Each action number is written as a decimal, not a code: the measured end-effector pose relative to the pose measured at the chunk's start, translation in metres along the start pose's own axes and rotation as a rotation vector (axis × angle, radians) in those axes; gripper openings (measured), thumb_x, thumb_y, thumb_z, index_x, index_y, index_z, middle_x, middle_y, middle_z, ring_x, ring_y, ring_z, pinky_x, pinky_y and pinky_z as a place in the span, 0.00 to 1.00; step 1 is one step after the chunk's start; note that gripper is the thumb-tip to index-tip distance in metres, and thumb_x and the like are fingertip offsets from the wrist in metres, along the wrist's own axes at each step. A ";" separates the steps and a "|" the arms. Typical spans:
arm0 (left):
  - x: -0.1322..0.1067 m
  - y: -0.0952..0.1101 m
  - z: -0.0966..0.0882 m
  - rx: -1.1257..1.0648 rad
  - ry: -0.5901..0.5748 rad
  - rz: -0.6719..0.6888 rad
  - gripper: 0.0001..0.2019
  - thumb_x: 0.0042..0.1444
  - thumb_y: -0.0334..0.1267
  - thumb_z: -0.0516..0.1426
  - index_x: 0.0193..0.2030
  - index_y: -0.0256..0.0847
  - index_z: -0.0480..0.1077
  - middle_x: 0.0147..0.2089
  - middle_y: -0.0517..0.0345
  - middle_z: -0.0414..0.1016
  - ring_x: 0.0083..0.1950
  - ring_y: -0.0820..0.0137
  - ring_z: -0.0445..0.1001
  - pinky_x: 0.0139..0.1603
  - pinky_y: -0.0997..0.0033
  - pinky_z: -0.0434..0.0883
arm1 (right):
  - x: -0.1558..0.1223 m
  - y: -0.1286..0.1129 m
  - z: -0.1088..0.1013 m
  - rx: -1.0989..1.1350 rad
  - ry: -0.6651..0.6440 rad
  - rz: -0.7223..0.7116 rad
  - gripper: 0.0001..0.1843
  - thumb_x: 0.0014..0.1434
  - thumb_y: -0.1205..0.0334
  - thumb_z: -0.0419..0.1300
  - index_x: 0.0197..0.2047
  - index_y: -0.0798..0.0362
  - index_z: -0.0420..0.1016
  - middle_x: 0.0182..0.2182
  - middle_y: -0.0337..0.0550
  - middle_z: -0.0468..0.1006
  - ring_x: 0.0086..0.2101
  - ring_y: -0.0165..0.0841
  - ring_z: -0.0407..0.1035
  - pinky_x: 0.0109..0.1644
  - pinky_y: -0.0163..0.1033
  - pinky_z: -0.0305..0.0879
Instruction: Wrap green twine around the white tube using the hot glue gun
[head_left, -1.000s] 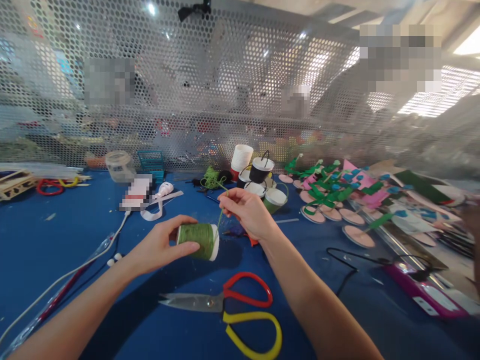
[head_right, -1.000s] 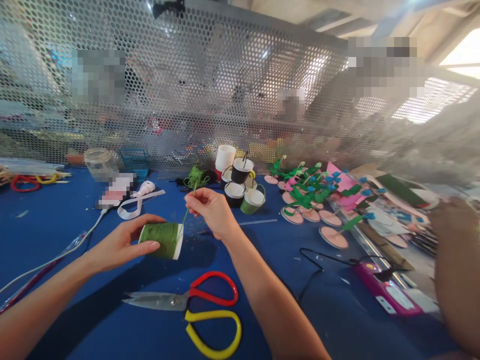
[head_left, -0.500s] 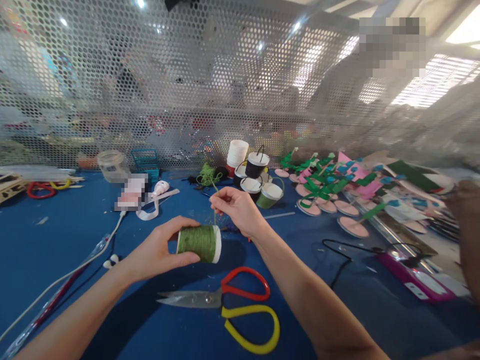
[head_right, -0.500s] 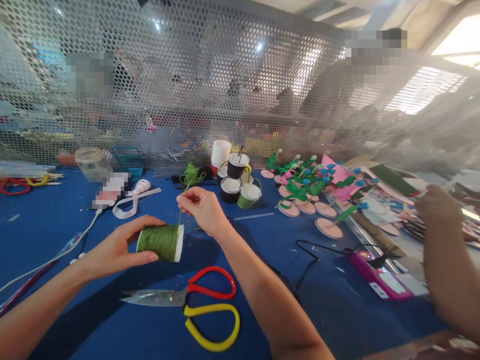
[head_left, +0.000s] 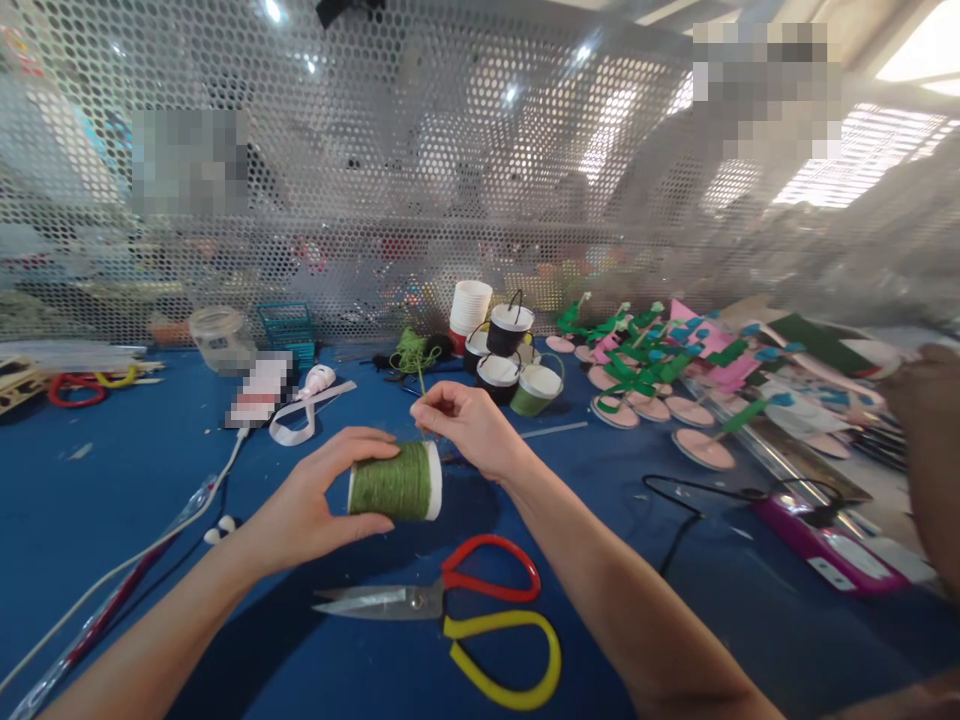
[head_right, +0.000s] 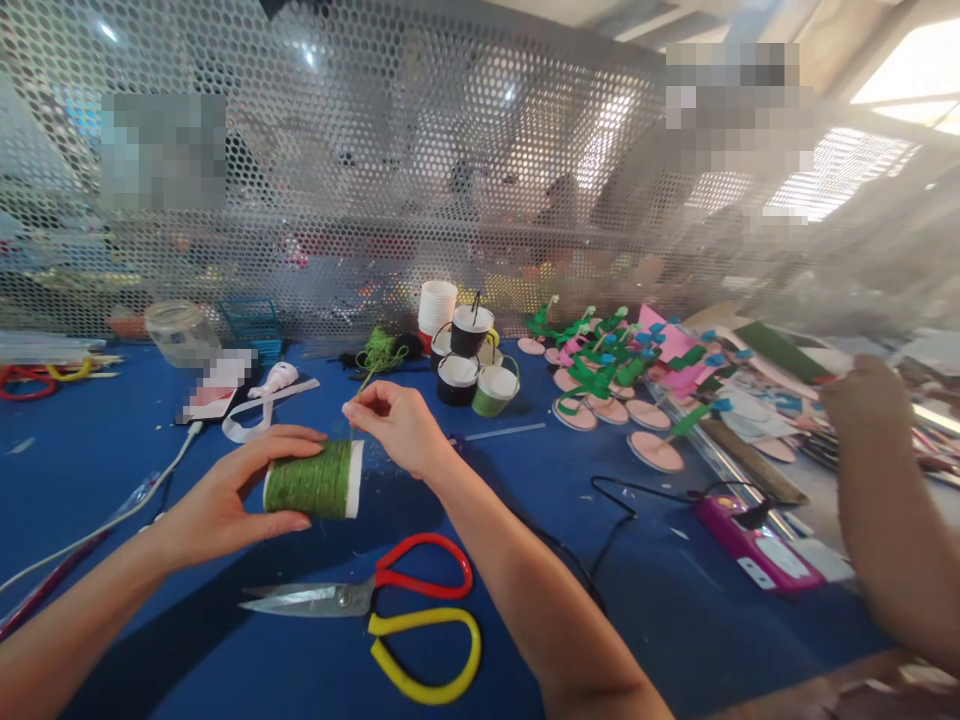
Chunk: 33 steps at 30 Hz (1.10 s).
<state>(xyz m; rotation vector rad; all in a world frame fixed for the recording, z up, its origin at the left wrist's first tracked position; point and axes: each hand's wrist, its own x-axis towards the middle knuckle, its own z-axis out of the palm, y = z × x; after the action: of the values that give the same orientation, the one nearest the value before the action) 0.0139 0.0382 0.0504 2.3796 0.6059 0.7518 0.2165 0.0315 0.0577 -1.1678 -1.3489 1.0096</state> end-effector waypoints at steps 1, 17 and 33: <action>0.000 0.000 0.000 0.012 0.005 0.010 0.20 0.50 0.38 0.61 0.50 0.43 0.63 0.53 0.48 0.65 0.56 0.60 0.65 0.55 0.58 0.65 | 0.000 0.000 0.000 -0.009 0.003 -0.007 0.13 0.44 0.54 0.62 0.23 0.54 0.65 0.20 0.33 0.67 0.24 0.25 0.60 0.31 0.34 0.58; -0.001 0.001 0.000 0.203 0.061 0.217 0.17 0.55 0.32 0.56 0.51 0.43 0.61 0.54 0.46 0.63 0.55 0.62 0.65 0.53 0.58 0.67 | -0.001 -0.001 -0.002 0.020 -0.050 0.073 0.17 0.39 0.50 0.64 0.22 0.55 0.67 0.20 0.32 0.65 0.24 0.25 0.57 0.29 0.34 0.53; 0.001 -0.003 0.004 0.299 0.202 0.378 0.14 0.57 0.29 0.54 0.51 0.39 0.61 0.54 0.44 0.63 0.55 0.61 0.63 0.54 0.54 0.65 | -0.004 -0.006 -0.012 -0.011 -0.087 0.247 0.24 0.51 0.40 0.53 0.24 0.55 0.65 0.15 0.34 0.67 0.16 0.23 0.60 0.18 0.31 0.52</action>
<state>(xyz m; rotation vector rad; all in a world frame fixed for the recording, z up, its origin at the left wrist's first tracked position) 0.0166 0.0395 0.0465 2.7576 0.3685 1.1443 0.2277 0.0257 0.0639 -1.3359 -1.2997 1.2423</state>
